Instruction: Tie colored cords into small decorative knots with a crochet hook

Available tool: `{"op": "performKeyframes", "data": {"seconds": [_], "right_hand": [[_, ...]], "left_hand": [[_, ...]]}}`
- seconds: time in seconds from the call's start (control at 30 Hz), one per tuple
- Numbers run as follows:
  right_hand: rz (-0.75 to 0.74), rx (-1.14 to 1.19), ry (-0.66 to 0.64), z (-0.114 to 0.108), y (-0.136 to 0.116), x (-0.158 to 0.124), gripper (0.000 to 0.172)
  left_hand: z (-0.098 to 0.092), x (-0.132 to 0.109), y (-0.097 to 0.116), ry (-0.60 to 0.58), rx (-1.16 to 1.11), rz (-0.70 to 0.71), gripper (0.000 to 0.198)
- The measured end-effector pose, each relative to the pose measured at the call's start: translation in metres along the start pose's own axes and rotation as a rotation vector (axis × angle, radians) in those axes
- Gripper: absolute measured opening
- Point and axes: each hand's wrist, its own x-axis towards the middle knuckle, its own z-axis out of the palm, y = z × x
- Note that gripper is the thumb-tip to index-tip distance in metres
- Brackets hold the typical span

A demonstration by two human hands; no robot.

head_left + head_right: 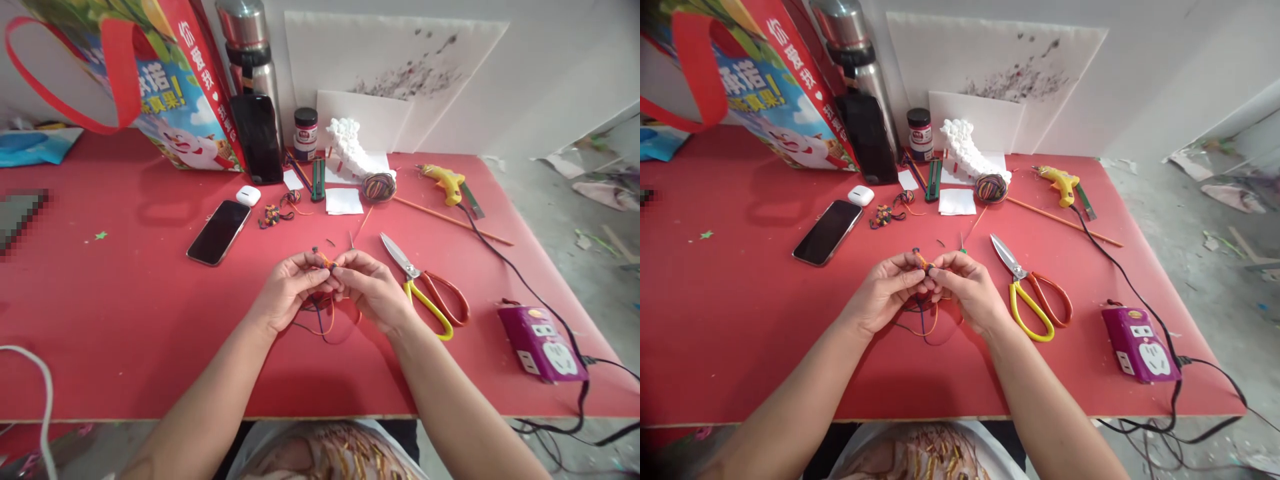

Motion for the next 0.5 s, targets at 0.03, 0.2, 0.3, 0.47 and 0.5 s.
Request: {"op": "performKeyframes", "data": {"seconds": [0.03,0.2,0.3,0.47,0.5], "right_hand": [[0.027,0.032,-0.026,-0.0011,-0.0003,0.0001,0.028],[0.122,0.112,-0.115,-0.0032,0.0017,-0.0006,0.023],[0.154,0.141,-0.104,-0.0011,0.0052,-0.0013,0.026],[0.241,0.150,-0.083,0.0021,0.0070,-0.0010,0.035],[0.254,0.144,-0.083,0.0024,0.0065,-0.0009,0.036]], "left_hand": [[-0.0008,-0.0004,0.0009,-0.024,-0.002,-0.017,0.035],[-0.0010,-0.0010,0.0055,-0.059,0.019,-0.057,0.036],[-0.0018,-0.0007,0.0057,-0.041,0.063,-0.070,0.041],[-0.0042,0.0004,0.0052,0.009,0.097,-0.086,0.046],[-0.0043,0.0007,0.0052,0.018,0.093,-0.093,0.046]]}}
